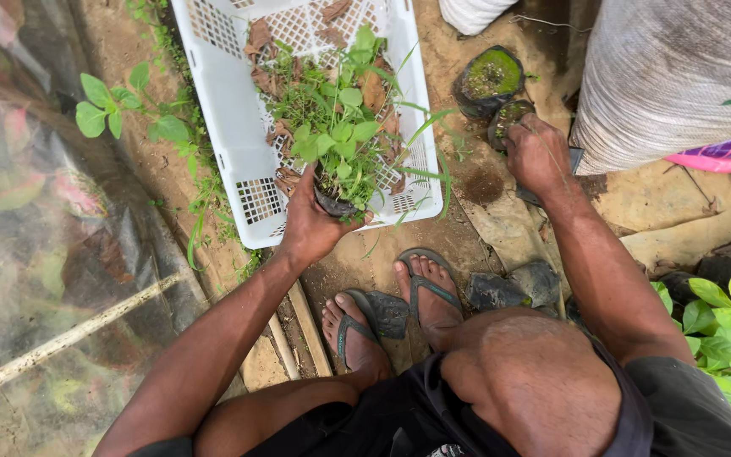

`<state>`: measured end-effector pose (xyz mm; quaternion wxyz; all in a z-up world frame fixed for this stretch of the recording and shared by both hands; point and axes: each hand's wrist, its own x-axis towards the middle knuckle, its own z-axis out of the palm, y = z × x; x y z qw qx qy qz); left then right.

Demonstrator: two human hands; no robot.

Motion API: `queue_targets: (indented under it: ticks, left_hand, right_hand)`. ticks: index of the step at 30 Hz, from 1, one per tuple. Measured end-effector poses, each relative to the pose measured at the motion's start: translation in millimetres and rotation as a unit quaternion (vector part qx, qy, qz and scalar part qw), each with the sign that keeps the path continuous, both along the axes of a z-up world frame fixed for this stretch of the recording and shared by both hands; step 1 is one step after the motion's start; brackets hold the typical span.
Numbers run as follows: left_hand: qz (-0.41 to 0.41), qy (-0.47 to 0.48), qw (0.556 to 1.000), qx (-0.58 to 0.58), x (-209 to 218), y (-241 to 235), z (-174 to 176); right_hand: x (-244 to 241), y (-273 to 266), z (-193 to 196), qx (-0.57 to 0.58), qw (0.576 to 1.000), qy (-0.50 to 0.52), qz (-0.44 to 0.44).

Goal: The person removes small weeds from a narrow soil bed next to a plastic-covered structure. They pull the weeds by hand and place them into a white plastic basket. The person also handles small potted seedlings, moving them from the ground into the basket.

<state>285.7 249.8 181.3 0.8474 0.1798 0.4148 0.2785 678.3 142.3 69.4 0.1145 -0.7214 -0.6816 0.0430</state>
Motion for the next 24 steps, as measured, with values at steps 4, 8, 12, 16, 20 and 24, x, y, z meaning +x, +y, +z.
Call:
queue_targets:
  ticks: [4,8,12,16,20,24]
  left_hand:
    - [-0.137,0.182,0.908,0.351,0,-5,7]
    - [-0.123,0.217,0.918,0.31,-7,-2,3]
    - [-0.094,0.184,0.93,0.304,-15,2,-6]
    - [-0.065,0.142,0.933,0.325,-21,5,-13]
    - [-0.032,0.124,0.955,0.267,-22,8,-15]
    - [0.011,0.098,0.981,0.169,-27,15,-19]
  right_hand:
    - [4,1,7,-0.006,0.997,0.071,-0.035]
    - [-7,16,40,0.053,0.968,0.228,-0.09]
    - [-52,29,91,-0.032,0.925,0.379,-0.009]
    - [-126,58,126,-0.023,0.926,0.369,0.079]
    - [-169,82,150,-0.064,0.862,0.479,0.154]
    - [-193,93,166,-0.066,0.875,0.435,0.203]
